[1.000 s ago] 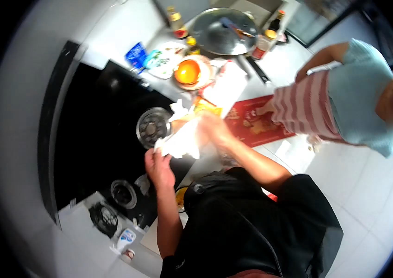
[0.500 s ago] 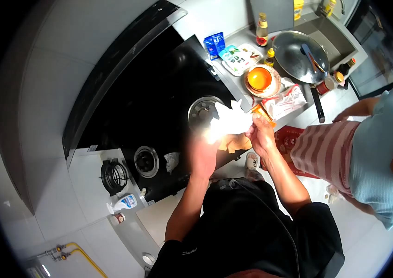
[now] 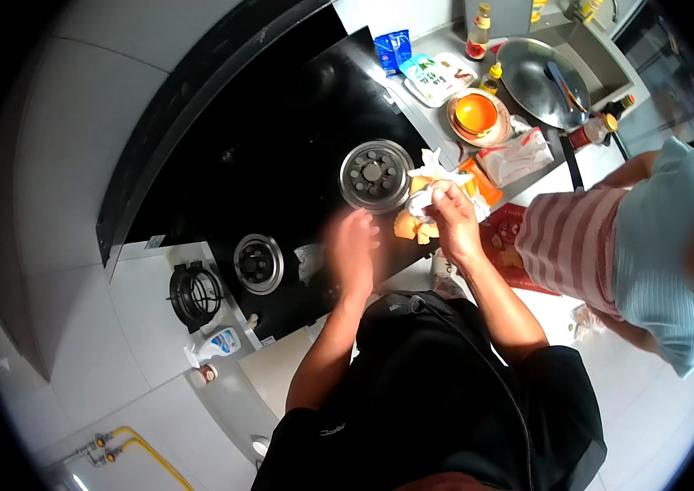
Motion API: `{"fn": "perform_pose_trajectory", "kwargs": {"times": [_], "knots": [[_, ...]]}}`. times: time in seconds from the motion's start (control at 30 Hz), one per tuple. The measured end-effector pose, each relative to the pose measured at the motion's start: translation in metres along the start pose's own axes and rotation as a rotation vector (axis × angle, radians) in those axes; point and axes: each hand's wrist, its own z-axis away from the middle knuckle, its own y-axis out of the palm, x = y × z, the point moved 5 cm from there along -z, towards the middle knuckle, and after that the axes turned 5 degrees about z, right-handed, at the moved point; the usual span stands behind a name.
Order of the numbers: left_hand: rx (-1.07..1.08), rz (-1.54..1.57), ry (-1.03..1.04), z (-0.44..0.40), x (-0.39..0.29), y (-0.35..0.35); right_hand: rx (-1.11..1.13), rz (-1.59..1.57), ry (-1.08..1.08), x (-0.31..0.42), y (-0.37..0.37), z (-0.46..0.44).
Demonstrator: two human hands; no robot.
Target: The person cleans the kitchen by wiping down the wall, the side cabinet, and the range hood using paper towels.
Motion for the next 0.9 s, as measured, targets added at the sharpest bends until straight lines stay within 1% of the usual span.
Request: {"fn": "perform_pose_trajectory", "kwargs": {"times": [0.07, 0.1, 0.13, 0.17, 0.3, 0.33, 0.37, 0.4, 0.47, 0.53, 0.57, 0.6, 0.67, 0.7, 0.73, 0.8, 0.83, 0.87, 0.9], "knots": [[0.153, -0.129, 0.038, 0.002, -0.014, 0.007, -0.018, -0.035, 0.12, -0.01, 0.01, 0.01], [0.205, -0.187, 0.008, 0.0, -0.013, 0.006, 0.009, -0.052, 0.136, -0.012, 0.017, 0.013], [0.205, -0.257, 0.042, -0.001, -0.014, 0.004, 0.042, -0.09, 0.135, -0.012, 0.024, 0.015], [0.231, -0.354, 0.023, -0.005, -0.01, 0.001, 0.068, -0.151, 0.149, -0.016, 0.027, 0.016], [0.312, -0.391, -0.08, -0.01, 0.006, -0.018, 0.138, -0.336, 0.199, -0.028, 0.041, 0.02], [0.34, -0.398, -0.105, -0.011, 0.008, -0.019, 0.129, -0.333, 0.2, -0.029, 0.041, 0.02], [0.347, -0.396, -0.111, -0.014, 0.016, -0.022, 0.17, -0.374, 0.192, -0.029, 0.043, 0.02], [0.381, -0.384, -0.061, -0.016, 0.027, -0.025, 0.209, -0.417, 0.185, -0.029, 0.045, 0.021], [0.422, -0.374, -0.02, -0.015, 0.023, -0.025, 0.161, -0.432, 0.192, -0.03, 0.043, 0.02], [0.481, -0.525, -0.018, -0.012, 0.016, -0.025, 0.159, -0.512, 0.235, -0.035, 0.037, 0.017], [0.475, -0.41, -0.031, -0.011, 0.012, -0.018, 0.181, -0.533, 0.215, -0.035, 0.037, 0.014], [0.479, -0.412, -0.036, -0.008, 0.009, -0.01, 0.175, -0.535, 0.215, -0.035, 0.037, 0.011], [0.489, -0.248, -0.018, -0.003, -0.009, 0.009, 0.118, -0.481, 0.201, -0.032, 0.037, 0.007], [0.502, -0.249, -0.043, -0.007, -0.004, 0.008, 0.165, -0.51, 0.19, -0.029, 0.034, 0.005], [0.504, -0.253, -0.047, -0.01, -0.003, 0.006, 0.161, -0.514, 0.19, -0.03, 0.028, 0.004], [0.522, -0.653, -0.05, -0.018, 0.001, 0.0, 0.06, -0.418, 0.209, -0.034, 0.013, 0.0], [0.499, -0.865, 0.034, -0.024, 0.002, -0.003, -0.028, -0.282, 0.226, -0.032, 0.006, 0.001], [0.503, -0.868, 0.033, -0.027, 0.007, -0.003, -0.031, -0.286, 0.225, -0.033, -0.002, 0.0], [0.448, -0.719, -0.037, -0.031, 0.013, -0.007, -0.129, -0.145, 0.25, -0.037, -0.018, -0.003]]}}
